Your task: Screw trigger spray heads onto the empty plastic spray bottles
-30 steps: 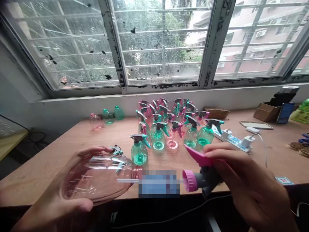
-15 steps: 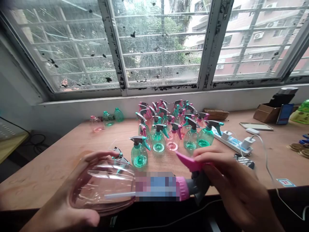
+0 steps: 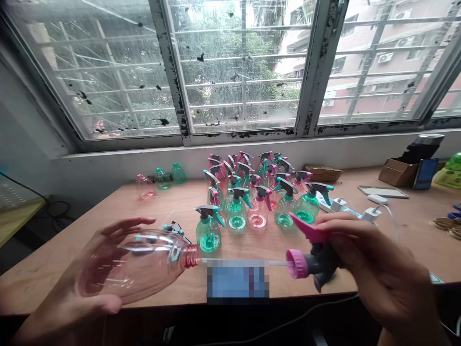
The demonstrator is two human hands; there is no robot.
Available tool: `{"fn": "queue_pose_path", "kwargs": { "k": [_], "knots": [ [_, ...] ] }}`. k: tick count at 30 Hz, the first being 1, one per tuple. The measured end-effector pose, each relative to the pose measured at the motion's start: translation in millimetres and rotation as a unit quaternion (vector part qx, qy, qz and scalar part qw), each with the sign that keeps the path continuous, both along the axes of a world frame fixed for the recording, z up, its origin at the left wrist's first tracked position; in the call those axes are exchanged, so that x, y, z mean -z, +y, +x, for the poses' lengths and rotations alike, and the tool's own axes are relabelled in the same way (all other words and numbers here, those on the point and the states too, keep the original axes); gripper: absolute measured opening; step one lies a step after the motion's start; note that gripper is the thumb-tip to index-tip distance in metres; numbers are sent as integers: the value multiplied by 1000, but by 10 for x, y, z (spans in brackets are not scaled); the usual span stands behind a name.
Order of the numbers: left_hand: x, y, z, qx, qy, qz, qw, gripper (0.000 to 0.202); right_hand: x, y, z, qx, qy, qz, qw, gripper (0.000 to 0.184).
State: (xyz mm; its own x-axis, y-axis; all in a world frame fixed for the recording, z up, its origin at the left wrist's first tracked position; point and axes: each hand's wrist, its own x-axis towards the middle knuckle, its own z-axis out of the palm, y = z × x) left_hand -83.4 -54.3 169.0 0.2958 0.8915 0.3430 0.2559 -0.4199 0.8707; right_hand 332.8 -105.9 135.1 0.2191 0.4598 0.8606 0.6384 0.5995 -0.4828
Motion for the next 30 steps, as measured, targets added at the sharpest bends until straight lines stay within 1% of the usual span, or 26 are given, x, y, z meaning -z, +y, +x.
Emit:
{"fn": "queue_pose_path", "kwargs": {
  "k": [3,5,7,9,10,12,15,19,22,24,26,28,30],
  "knots": [
    [57,23,128,52,15,24,998,89,-30,8,-268,-108,-42,-57,992,23],
    [106,34,238,78,25,38,996,92,-29,42,-453,-158,-21,-92,983,22],
    [150,37,341,85,23,55,995,99,-25,92,-631,-188,45,-134,972,18],
    [182,34,414,82,4,91,992,106,-28,151,-794,-217,150,-170,950,18],
    [190,32,438,80,-6,116,990,107,-32,181,-866,-237,202,-182,933,21],
    [189,22,464,73,-18,167,983,105,-41,235,-984,-288,293,-208,888,32],
    [153,2,466,41,-11,229,973,100,-32,284,-1098,-345,381,-275,812,47],
    [106,-11,451,-8,-6,286,958,97,34,296,-1179,-407,415,-369,725,58],
    [86,-3,429,-43,-15,312,949,92,83,303,-1237,-455,417,-409,672,78],
    [70,6,405,-50,-17,309,949,90,96,317,-1282,-465,431,-427,644,87],
    [52,14,377,-36,-5,306,951,93,97,337,-1321,-453,475,-407,636,83],
    [39,16,356,-13,22,308,951,96,93,359,-1341,-440,518,-353,643,73],
    [39,4,351,11,57,306,950,88,93,379,-1335,-442,533,-299,656,62]
  ]
}}
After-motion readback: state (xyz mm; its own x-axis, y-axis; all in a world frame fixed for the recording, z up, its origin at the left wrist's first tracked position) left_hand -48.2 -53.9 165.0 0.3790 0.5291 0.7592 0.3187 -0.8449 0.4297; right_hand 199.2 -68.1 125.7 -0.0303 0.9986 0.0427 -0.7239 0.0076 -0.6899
